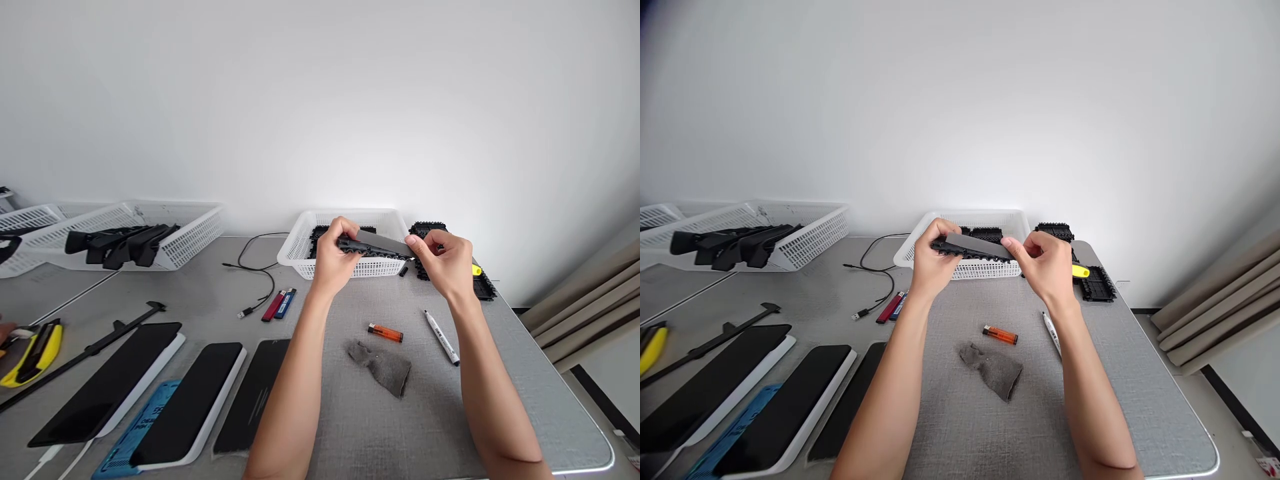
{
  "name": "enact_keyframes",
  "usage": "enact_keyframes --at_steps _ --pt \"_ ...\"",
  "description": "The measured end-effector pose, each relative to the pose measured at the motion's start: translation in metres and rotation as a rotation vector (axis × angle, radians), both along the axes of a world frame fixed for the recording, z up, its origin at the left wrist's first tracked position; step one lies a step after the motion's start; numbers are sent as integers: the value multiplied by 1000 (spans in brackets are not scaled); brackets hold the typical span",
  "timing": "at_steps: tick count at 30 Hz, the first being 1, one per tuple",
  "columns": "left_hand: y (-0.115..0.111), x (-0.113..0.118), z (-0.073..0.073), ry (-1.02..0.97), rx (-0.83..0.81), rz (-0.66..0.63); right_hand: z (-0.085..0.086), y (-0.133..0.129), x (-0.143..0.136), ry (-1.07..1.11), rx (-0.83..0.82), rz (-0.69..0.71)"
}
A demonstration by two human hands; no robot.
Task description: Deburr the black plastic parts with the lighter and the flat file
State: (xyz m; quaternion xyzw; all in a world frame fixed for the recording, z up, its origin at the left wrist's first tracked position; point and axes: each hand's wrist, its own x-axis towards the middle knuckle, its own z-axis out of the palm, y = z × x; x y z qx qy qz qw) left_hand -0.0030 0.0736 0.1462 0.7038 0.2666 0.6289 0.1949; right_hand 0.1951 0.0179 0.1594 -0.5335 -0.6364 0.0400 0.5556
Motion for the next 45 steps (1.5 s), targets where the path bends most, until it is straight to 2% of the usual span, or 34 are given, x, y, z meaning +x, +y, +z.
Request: enact_keyframes --at_steps 5,10,16,24,31,37,45 --pt "-2 -1 3 10 -14 -9 3 -4 -1 -147 66 -81" --pt "-4 -3 4 28 -31 -28 4 -6 -3 -197 68 -104" --pt "-3 -2 2 45 -19 -31 4 -5 -4 -170 38 -111" --pt "5 -8 -2 -11 -35 3 -1 3 13 -109 9 -142" --pt "-1 -6 2 33 -58 9 0 2 2 -102 18 -125" --pt "5 -9 -2 12 -79 32 -2 4 12 -108 6 -146" --pt "2 -10 0 20 -55 7 -1 4 8 -113 -18 -118"
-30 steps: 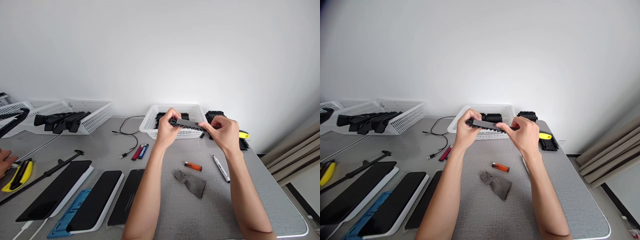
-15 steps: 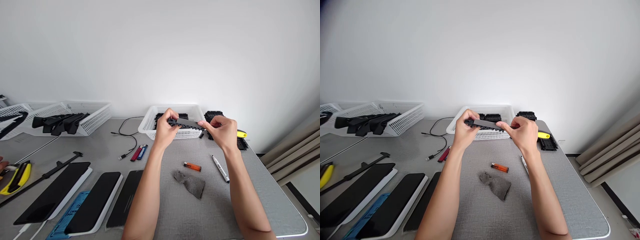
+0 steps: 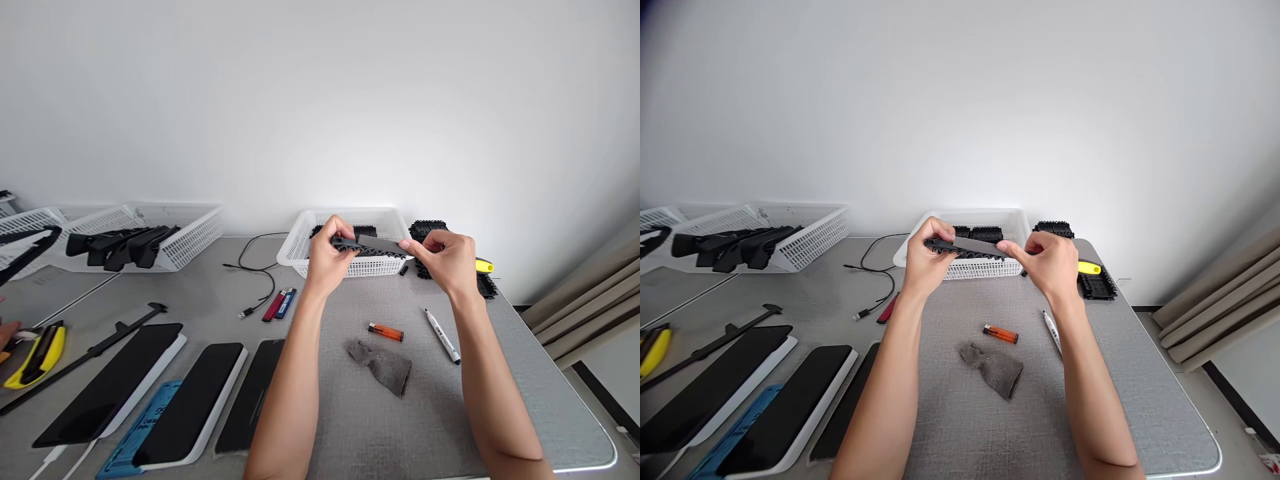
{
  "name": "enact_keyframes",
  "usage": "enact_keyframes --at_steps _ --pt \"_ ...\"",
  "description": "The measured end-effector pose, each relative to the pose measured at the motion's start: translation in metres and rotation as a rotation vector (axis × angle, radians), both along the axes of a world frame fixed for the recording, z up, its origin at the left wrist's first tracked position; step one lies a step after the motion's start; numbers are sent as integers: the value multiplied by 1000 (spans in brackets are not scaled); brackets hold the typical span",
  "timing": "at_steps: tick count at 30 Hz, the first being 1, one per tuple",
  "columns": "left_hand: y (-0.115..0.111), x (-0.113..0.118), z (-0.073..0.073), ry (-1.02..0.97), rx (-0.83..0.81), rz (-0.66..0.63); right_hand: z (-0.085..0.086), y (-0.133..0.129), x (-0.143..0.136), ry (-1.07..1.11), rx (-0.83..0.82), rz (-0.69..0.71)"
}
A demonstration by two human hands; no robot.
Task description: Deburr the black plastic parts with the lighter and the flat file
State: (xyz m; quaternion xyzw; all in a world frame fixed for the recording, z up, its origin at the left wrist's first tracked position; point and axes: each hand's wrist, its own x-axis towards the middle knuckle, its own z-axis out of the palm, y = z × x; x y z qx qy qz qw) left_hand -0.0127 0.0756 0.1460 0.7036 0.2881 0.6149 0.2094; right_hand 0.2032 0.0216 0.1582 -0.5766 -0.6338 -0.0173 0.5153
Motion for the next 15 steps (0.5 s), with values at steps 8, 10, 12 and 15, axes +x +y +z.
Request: enact_keyframes --at_steps 8,10,12,15 --pt "3 1 -2 37 -36 -21 2 0 11 262 -236 169" --pt "2 2 -1 43 -41 -32 1 0 9 313 -324 343" --pt "0 2 -1 62 -47 -34 -1 2 7 324 -403 502" --pt "-1 1 0 89 -56 -55 -6 6 6 377 -465 636"
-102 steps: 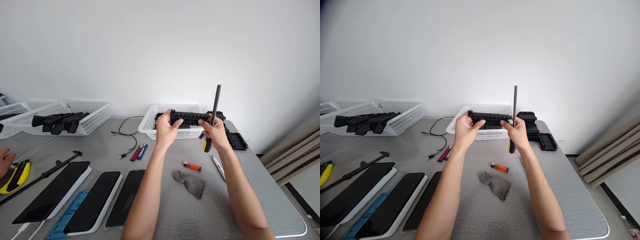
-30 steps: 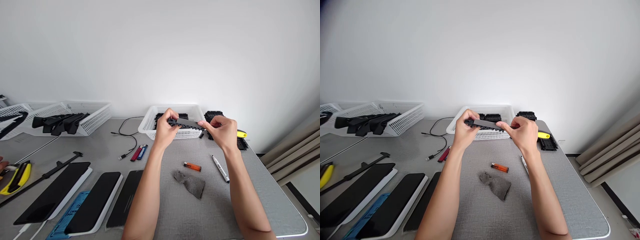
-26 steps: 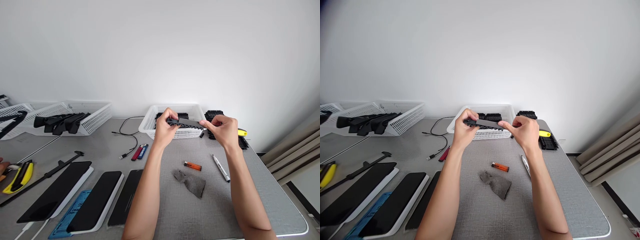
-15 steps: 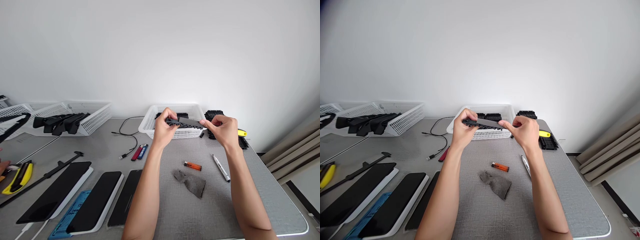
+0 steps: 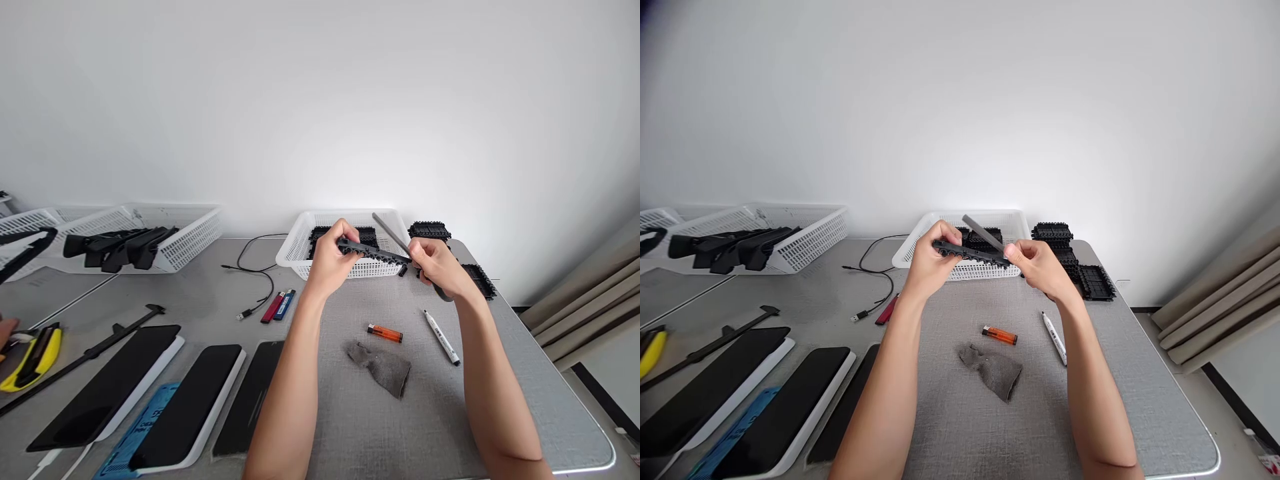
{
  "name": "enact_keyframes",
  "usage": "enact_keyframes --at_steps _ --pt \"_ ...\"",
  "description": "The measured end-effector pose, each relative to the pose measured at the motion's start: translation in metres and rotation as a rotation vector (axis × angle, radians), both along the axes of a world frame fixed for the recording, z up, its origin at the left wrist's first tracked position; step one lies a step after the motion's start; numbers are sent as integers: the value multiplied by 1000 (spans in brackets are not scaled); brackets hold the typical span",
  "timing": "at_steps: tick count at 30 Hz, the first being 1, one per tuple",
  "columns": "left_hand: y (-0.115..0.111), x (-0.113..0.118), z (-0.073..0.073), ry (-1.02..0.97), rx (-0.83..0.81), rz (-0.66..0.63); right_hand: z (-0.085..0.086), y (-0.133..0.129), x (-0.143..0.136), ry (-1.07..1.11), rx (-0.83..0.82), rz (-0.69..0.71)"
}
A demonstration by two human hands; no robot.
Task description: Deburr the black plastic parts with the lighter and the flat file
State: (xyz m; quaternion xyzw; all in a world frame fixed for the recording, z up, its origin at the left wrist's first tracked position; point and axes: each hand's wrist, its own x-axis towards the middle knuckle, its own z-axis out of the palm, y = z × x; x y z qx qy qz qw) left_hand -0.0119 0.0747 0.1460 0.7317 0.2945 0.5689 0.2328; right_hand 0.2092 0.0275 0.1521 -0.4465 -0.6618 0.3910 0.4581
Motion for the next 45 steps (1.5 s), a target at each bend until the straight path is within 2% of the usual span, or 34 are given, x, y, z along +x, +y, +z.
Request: enact_keyframes --at_steps 9,18,21,24,28,32,34,36,38,42,45 --pt "-4 0 1 68 -32 -28 1 2 -2 2 -32 12" --pt "-11 9 6 186 -8 -36 8 -9 -17 -117 106 -102" --pt "-11 10 5 218 37 1 9 -13 -24 -177 124 -209" --pt "-8 8 2 170 110 30 7 -11 -23 -224 108 -330" --pt "-4 6 1 44 283 95 0 0 -15 -94 -5 -349" --pt "-4 8 3 43 507 191 -2 7 -11 190 -160 -156" --pt "-5 9 4 65 520 270 -1 8 -11 327 -172 -100" --pt "-5 9 4 44 442 346 0 8 -12 443 -166 -99" --pt "-3 8 2 -62 283 335 -1 9 -12 542 -149 -129" --pt "3 3 0 -317 -160 41 -5 13 -11 625 -84 -185" --pt "4 0 1 -319 -300 -96 -6 15 -13 612 -43 -228"
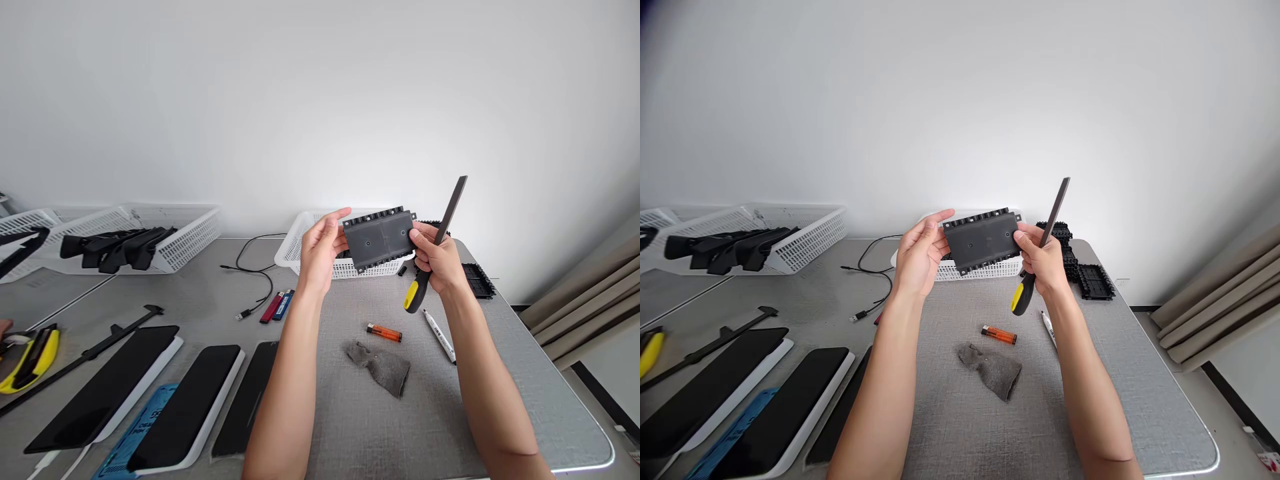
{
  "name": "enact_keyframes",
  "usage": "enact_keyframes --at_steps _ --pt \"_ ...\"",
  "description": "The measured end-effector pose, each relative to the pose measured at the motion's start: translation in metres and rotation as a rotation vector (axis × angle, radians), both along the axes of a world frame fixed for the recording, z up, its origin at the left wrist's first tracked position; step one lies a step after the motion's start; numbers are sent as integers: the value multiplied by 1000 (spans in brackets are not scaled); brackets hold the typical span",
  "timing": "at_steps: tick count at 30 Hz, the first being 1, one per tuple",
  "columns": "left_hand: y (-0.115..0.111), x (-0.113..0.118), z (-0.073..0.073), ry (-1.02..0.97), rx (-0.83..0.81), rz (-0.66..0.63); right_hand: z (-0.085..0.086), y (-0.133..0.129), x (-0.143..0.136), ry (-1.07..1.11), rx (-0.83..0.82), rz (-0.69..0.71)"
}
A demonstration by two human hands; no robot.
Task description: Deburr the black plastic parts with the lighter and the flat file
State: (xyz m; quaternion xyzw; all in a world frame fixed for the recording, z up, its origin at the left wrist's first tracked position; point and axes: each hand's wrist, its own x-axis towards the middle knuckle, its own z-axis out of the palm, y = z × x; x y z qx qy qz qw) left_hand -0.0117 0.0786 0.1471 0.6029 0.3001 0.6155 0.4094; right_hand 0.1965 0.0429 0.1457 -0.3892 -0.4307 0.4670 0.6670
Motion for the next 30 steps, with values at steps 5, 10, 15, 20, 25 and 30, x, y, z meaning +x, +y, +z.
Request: enact_keyframes --at_steps 5,10,15,20,25,30 --pt "-3 3 0 135 90 -4 1 0 -8 -62 12 -67" --pt "-9 7 2 190 144 38 1 -1 -16 -133 -6 -127" --pt "-14 9 7 223 169 48 -3 0 -17 -161 45 -123" --pt "-13 8 6 299 202 164 -7 2 -15 -153 49 -173" --pt "-15 11 6 329 258 234 -5 0 -21 -131 85 -169" --pt "-19 12 5 335 366 409 -4 2 -20 -109 -2 -181"
